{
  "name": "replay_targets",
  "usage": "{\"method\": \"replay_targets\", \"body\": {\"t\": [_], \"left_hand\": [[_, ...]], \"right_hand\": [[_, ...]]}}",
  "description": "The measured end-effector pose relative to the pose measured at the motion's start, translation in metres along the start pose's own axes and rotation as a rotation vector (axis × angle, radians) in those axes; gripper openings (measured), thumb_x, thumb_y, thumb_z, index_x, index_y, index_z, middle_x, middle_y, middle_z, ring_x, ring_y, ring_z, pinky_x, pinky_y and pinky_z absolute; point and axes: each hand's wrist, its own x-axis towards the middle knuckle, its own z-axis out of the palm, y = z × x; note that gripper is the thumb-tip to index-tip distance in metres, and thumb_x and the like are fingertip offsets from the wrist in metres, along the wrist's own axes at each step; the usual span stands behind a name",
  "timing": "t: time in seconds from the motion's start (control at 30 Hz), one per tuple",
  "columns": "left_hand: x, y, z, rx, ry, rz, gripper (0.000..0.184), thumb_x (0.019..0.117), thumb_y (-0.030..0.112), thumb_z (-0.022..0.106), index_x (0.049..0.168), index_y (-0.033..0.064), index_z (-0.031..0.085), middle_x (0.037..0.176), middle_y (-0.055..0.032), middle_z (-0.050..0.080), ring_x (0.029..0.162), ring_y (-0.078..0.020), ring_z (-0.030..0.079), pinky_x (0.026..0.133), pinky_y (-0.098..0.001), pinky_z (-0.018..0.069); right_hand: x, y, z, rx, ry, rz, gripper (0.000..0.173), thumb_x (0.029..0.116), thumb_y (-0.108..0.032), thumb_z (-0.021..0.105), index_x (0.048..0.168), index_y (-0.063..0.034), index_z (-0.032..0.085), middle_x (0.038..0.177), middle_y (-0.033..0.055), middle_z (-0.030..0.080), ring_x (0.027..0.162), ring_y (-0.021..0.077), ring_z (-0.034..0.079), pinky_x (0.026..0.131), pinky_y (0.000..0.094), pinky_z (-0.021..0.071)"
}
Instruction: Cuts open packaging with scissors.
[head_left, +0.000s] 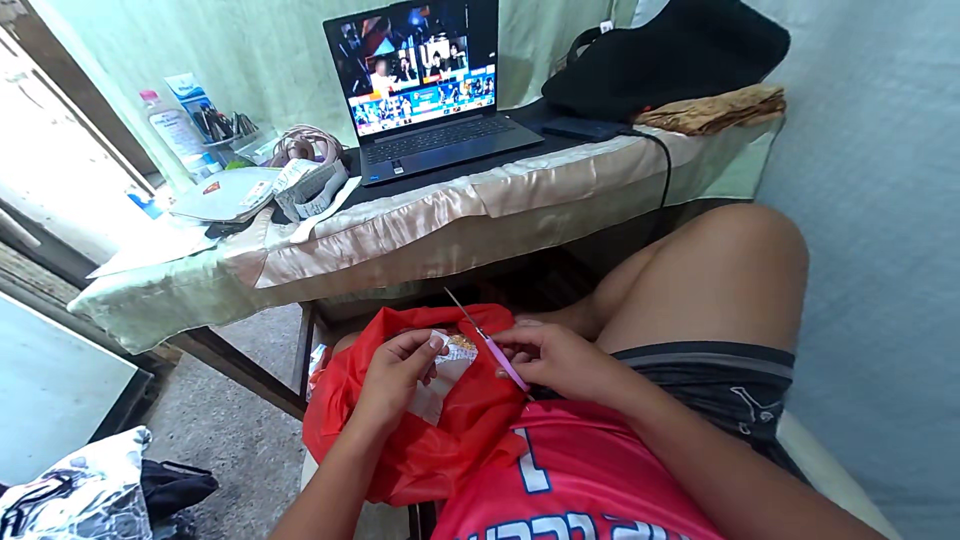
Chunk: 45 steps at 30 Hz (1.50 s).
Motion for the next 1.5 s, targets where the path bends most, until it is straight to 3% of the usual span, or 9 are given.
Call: {"method": "replay_targets", "body": {"t": [0.23,0.33,0.57,0.7,0.83,1.0,1.17,1.37,1.5], "left_hand": [[0.000,-0.001,0.001,-0.064,0.009,0.024,0.023,0.1053,0.014,0.056,0.112,-0.0010,0.071,0.096,-0.0120,0.071,0.066,-0.0132,0.063,0.060,-0.0257,0.0543],[0.000,-0.001,0.002,-0.083,0.004,0.022,0.022,0.1062,0.013,0.053,0.110,-0.0026,0.068,0.097,-0.0140,0.073,0.069,-0.0153,0.065,0.064,-0.0285,0.0568],[-0.001,0.004,0.004,-0.074,0.018,-0.027,0.025,0.1047,0.012,0.057,0.123,-0.0036,0.066,0.101,-0.0138,0.073,0.074,-0.0160,0.067,0.069,-0.0281,0.0579],[-0.001,0.006,0.005,-0.073,0.033,-0.043,0.026,0.1041,0.012,0.059,0.123,-0.0036,0.067,0.102,-0.0137,0.074,0.075,-0.0163,0.069,0.070,-0.0284,0.0587],[-0.002,0.007,0.005,-0.078,0.035,-0.034,0.024,0.1040,0.012,0.059,0.119,-0.0040,0.068,0.102,-0.0142,0.074,0.075,-0.0174,0.070,0.071,-0.0297,0.0598],[-0.002,0.006,0.005,-0.083,0.032,-0.004,0.022,0.1046,0.013,0.058,0.116,-0.0035,0.069,0.102,-0.0144,0.074,0.076,-0.0175,0.070,0.072,-0.0303,0.0600],[0.000,0.003,0.004,-0.094,0.048,0.004,0.022,0.1050,0.013,0.058,0.115,-0.0032,0.069,0.107,-0.0156,0.074,0.080,-0.0196,0.070,0.074,-0.0322,0.0602],[0.000,0.004,0.004,-0.077,0.063,-0.016,0.021,0.1047,0.014,0.059,0.113,-0.0011,0.070,0.110,-0.0146,0.073,0.085,-0.0210,0.071,0.078,-0.0348,0.0615],[0.000,0.005,0.005,-0.139,0.056,-0.023,0.022,0.1051,0.013,0.057,0.116,-0.0025,0.069,0.118,-0.0164,0.072,0.100,-0.0261,0.072,0.087,-0.0416,0.0615]], "right_hand": [[0.000,-0.004,-0.001,0.001,0.031,0.019,0.040,0.0927,-0.026,0.077,0.130,-0.0144,0.068,0.132,0.0042,0.062,0.097,0.0076,0.068,0.082,0.0236,0.0602],[-0.001,-0.007,-0.001,0.074,-0.001,0.027,0.039,0.0953,-0.023,0.074,0.132,-0.0133,0.066,0.124,0.0002,0.068,0.087,0.0066,0.071,0.079,0.0241,0.0613],[0.000,-0.010,0.002,0.171,0.008,0.025,0.041,0.0979,-0.016,0.069,0.138,-0.0129,0.060,0.130,0.0000,0.066,0.089,0.0080,0.071,0.078,0.0244,0.0615],[0.000,-0.010,0.002,0.227,-0.006,-0.003,0.039,0.0985,-0.011,0.067,0.137,-0.0097,0.061,0.127,0.0030,0.068,0.097,0.0127,0.073,0.085,0.0279,0.0629],[-0.001,-0.011,0.003,0.222,-0.022,-0.027,0.038,0.0992,-0.009,0.065,0.137,-0.0104,0.062,0.123,0.0026,0.069,0.089,0.0114,0.072,0.079,0.0267,0.0627],[0.001,-0.010,0.002,0.117,0.003,-0.065,0.044,0.0947,-0.017,0.073,0.138,-0.0133,0.063,0.132,0.0050,0.062,0.103,0.0095,0.068,0.090,0.0251,0.0592],[0.000,-0.014,0.001,0.160,0.004,-0.055,0.037,0.0968,-0.012,0.069,0.134,-0.0108,0.064,0.126,0.0031,0.067,0.089,0.0091,0.071,0.079,0.0246,0.0622],[0.002,-0.016,0.000,0.187,0.001,-0.049,0.038,0.0979,-0.011,0.067,0.136,-0.0100,0.063,0.128,0.0040,0.065,0.091,0.0109,0.072,0.081,0.0257,0.0626],[0.001,-0.018,0.001,0.201,-0.034,-0.021,0.036,0.0982,-0.012,0.068,0.134,-0.0081,0.063,0.120,0.0039,0.070,0.085,0.0114,0.073,0.076,0.0266,0.0636]]}}
